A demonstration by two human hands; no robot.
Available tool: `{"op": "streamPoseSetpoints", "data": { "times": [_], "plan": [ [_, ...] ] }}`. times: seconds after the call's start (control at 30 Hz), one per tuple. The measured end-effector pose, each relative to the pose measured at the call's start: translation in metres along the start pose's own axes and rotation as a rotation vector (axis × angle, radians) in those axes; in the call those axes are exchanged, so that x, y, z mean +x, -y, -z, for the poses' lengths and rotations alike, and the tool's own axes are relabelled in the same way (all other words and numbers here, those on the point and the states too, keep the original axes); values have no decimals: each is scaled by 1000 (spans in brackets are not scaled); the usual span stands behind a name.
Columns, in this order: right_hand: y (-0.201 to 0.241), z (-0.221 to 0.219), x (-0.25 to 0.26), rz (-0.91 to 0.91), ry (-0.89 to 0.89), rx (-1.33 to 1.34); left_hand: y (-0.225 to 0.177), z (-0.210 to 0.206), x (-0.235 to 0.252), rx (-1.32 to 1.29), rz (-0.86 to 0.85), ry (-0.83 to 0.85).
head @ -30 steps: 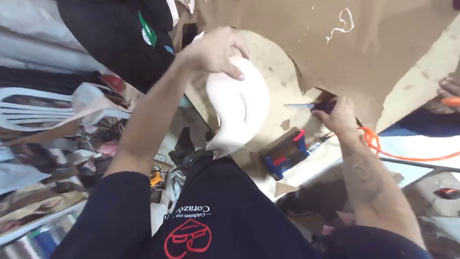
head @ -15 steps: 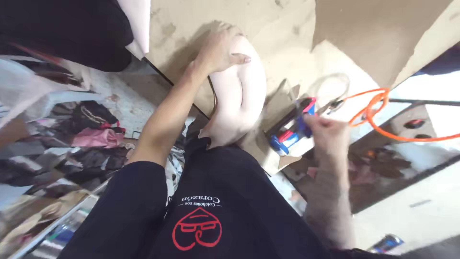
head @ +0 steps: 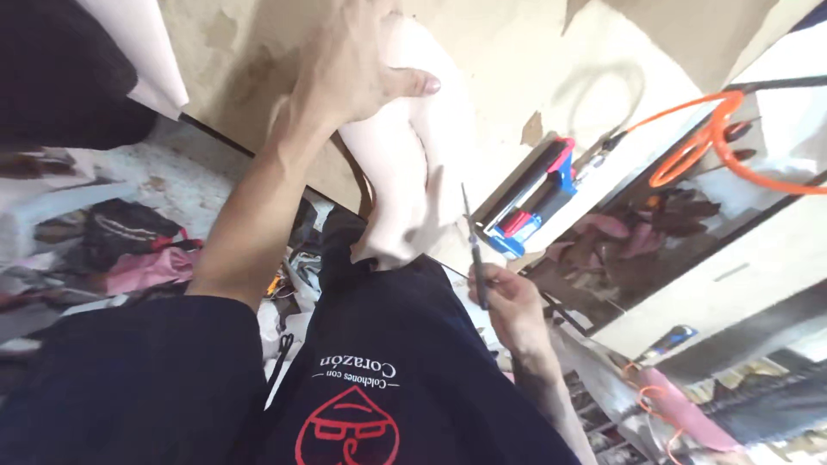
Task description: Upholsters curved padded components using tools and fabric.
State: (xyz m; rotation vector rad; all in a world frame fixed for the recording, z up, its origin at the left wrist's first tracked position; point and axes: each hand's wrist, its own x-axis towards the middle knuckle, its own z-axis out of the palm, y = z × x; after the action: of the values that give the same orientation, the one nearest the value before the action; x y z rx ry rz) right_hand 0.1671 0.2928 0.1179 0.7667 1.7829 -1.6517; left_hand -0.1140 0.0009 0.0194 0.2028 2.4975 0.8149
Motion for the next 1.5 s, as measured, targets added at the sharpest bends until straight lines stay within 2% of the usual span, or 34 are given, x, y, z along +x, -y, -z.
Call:
{"op": "streamPoseSetpoints", "data": {
  "times": [0.1,0.2,0.37,0.7,1.0,1.17,1.23,1.33,1.5],
  "plan": [
    [-7,-22,8,-136,162,7,0,-1,-6,23,2,-72],
    [-17,-31,27,-186,243,167,6,-3,-10,31,26,-109],
    [-19,-39,26,-183,223,163,7,-3,-16,30,61,-109],
    [-15,-12,21,-191,319,94,1,-9,-24,74,4,-169],
    [-13,-13,26,-217,311,28,1,-13,-31,93,-8,-187],
    [-10,-21,37,-194,223,21,-33,-15,-44,104,-85,-222],
    [-16,-10,31,-171,278,-19,-24,-13,-41,109,-50,-224],
    [-33,-11,26,-124,260,-158,-15,-18,-36,58,-19,-217],
    [-58,-28,46,24,201,-120,-14,-23,-35,23,24,-255]
  ]
}}
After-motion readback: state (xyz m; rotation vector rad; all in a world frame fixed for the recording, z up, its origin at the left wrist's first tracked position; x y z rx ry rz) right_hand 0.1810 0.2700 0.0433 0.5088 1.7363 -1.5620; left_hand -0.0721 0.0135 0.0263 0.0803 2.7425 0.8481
